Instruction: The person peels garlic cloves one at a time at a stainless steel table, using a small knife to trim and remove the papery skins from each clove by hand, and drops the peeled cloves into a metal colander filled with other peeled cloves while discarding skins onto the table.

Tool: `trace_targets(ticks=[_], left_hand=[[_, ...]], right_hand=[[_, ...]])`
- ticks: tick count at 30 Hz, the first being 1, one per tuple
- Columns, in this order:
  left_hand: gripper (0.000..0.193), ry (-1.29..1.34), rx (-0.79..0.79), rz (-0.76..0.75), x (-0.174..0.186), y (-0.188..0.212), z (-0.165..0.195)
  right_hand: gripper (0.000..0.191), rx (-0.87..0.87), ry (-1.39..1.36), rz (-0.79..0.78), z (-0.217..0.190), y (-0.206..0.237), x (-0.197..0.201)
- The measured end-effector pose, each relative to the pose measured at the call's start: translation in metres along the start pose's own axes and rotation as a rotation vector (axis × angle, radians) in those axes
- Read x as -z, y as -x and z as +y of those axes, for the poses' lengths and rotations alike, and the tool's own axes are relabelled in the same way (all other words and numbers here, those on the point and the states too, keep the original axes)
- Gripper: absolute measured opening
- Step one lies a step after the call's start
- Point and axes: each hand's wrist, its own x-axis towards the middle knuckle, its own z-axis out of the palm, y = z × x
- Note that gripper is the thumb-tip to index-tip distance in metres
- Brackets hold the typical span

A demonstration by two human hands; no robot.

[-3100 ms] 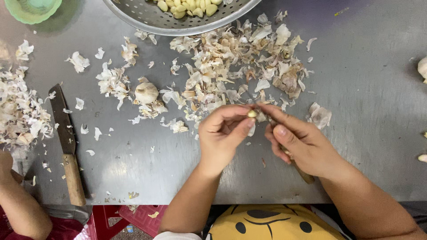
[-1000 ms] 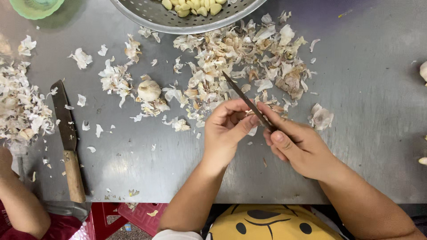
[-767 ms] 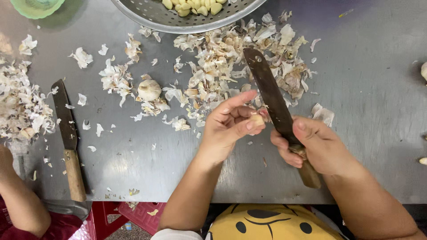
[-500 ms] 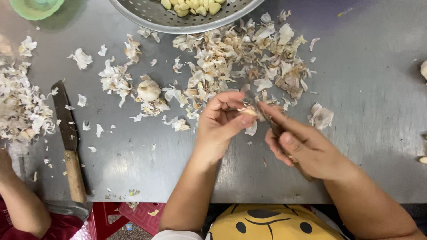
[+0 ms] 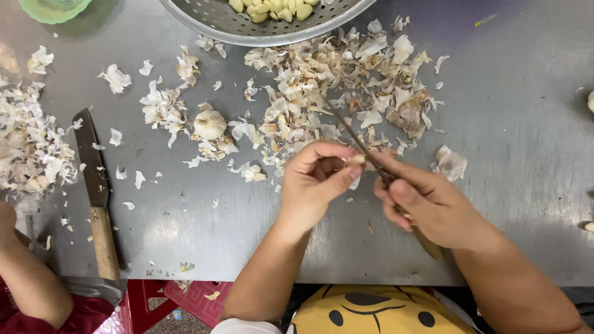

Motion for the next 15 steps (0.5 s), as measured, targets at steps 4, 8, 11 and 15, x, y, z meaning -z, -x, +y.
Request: trace_targets(ticks=[4,8,11,15], left_hand=[[0.046,0.122,0.088,-0.028,-0.001,0.0,0.011],[0.042,0.184,0.149,-0.095,0.001,-0.005,0.014],[0.032,0.153,0.141,-0.032,0.006,-0.008,0.009],[0.028,0.111,0.115,0.063,0.011,-0.006,0.004]], right_hand=[[0.066,-0.028,-0.236,-0.043,-0.004,0.003,0.004],[0.065,-0.004,-0.198,-0.002,-0.013,-0.002,0.006],[0.063,0.033,-0.131,0.094,-0.02,-0.003,0.004],[0.064,0.085,0.16,0.278,-0.02,-0.01,0.0]])
